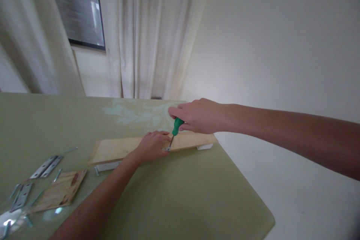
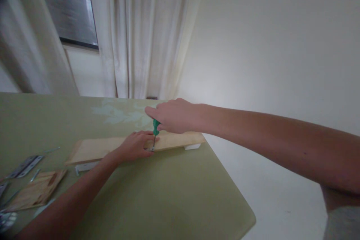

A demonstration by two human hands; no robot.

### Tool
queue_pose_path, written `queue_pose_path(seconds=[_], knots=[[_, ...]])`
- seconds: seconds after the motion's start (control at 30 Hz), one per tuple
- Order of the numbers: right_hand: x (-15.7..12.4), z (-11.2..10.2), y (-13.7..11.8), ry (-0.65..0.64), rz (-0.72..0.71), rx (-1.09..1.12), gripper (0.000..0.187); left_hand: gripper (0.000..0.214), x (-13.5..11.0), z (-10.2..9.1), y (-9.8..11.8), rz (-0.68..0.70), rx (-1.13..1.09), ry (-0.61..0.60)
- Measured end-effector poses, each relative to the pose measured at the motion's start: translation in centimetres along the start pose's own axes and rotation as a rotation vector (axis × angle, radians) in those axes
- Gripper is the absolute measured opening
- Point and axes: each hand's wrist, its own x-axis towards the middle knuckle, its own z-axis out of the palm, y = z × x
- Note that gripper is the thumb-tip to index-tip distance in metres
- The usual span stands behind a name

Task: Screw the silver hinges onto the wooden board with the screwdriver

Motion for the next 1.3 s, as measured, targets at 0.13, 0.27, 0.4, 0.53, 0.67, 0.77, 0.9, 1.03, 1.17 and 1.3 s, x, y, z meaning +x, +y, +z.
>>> queue_pose_path(seconds=[0.13,0.27,0.4,0.53,0.67,0.77,0.9,1.03,1.17,1.3], knots=[[0.4,0.5,-0.8,0.061,0.066,-0.038,0.036,0.051,0.0,0.1,0.0,-0.016,-0.002,-0.004],[0.4,1.2,-1.3,0.033,0.229,-0.024,0.049,0.058,0.0,0.1,-0.1,-0.026,-0.017,-0.013],[-0.5,0.5,-0.4,0.007,0.047,0.008,0.040,0.055,0.0,0.1,-0.1,-0.029,-0.020,-0.007],[-0.6,0.4,-0.5,0.036,0.006,-0.035,0.031,0.054,0.0,0.1,-0.1,-0.012,-0.013,0.002],[0.0,1.0,-1.0,0.007,0.162,-0.065,0.046,0.056,-0.1,0.0,0.0,-0.026,-0.012,-0.015],[-0.3,0.9,-0.4,-0.041,0.082,-0.054,0.043,0.057,-0.1,0.0,0.0,-0.036,-0.015,-0.016],[-0.3,0.8,0.1,0.003,-0.161,-0.108,0.032,0.055,0.0,0.1,-0.2,-0.023,-0.013,-0.012],[0.6,1.6,-0.9,0.049,-0.028,-0.116,0.046,0.052,0.1,0.2,-0.1,-0.026,-0.012,-0.012],[0.8,1.6,-1.0,0.033,0.063,-0.063,0.051,0.053,0.0,0.1,-0.1,-0.035,-0.008,-0.018],[0.3,1.1,0.1,0.043,-0.235,-0.162,0.038,0.050,0.0,0.0,-0.1,-0.012,-0.018,-0.014]])
